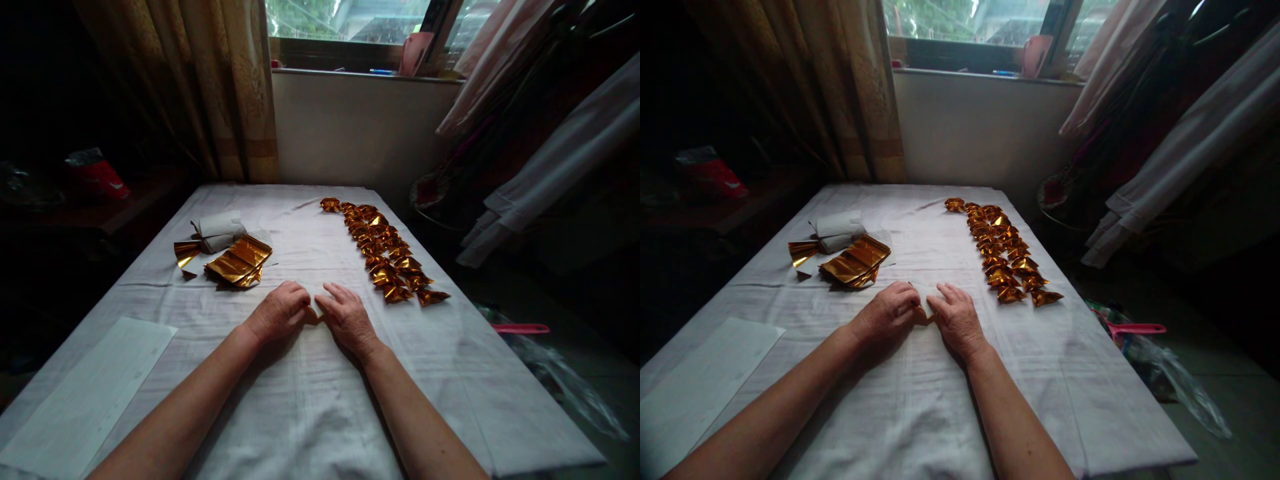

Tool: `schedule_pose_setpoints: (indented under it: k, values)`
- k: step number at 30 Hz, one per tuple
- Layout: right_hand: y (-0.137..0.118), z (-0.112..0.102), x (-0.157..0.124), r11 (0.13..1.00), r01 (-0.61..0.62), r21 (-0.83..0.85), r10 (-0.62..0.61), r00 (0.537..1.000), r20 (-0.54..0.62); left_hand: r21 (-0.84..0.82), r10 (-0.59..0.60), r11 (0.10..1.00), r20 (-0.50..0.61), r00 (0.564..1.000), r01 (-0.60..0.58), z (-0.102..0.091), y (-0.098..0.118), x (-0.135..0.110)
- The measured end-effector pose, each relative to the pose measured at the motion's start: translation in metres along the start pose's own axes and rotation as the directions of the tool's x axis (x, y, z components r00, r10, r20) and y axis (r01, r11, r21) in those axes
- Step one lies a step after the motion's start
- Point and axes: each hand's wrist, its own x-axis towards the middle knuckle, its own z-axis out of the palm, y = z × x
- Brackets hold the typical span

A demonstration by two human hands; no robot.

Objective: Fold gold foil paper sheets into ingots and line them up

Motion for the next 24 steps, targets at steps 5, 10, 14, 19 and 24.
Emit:
schedule_pose_setpoints:
  k: [5,10,14,19,24]
  values:
    - [-0.002,-0.002,0.001,0.996,0.084,0.001,-0.084,0.996,-0.034,-0.049,0.041,0.998,0.013,0.999,-0.040,-0.004,-0.009,-0.001]
    - [-0.007,0.000,0.004,0.989,0.145,-0.001,-0.145,0.989,-0.027,-0.001,0.082,0.997,-0.037,0.996,-0.082,0.004,-0.024,-0.005]
    - [-0.009,0.003,0.005,0.988,0.151,0.041,-0.151,0.989,0.003,0.000,0.096,0.995,-0.110,0.989,-0.096,0.013,-0.031,-0.009]
    - [-0.007,0.004,0.006,0.994,0.068,0.083,-0.071,0.997,0.038,0.009,0.058,0.998,-0.164,0.985,-0.057,0.017,-0.033,-0.011]
    - [-0.004,0.005,0.012,0.997,0.032,0.075,-0.038,0.996,0.085,-0.047,0.004,0.999,-0.113,0.994,-0.009,0.016,-0.032,-0.012]
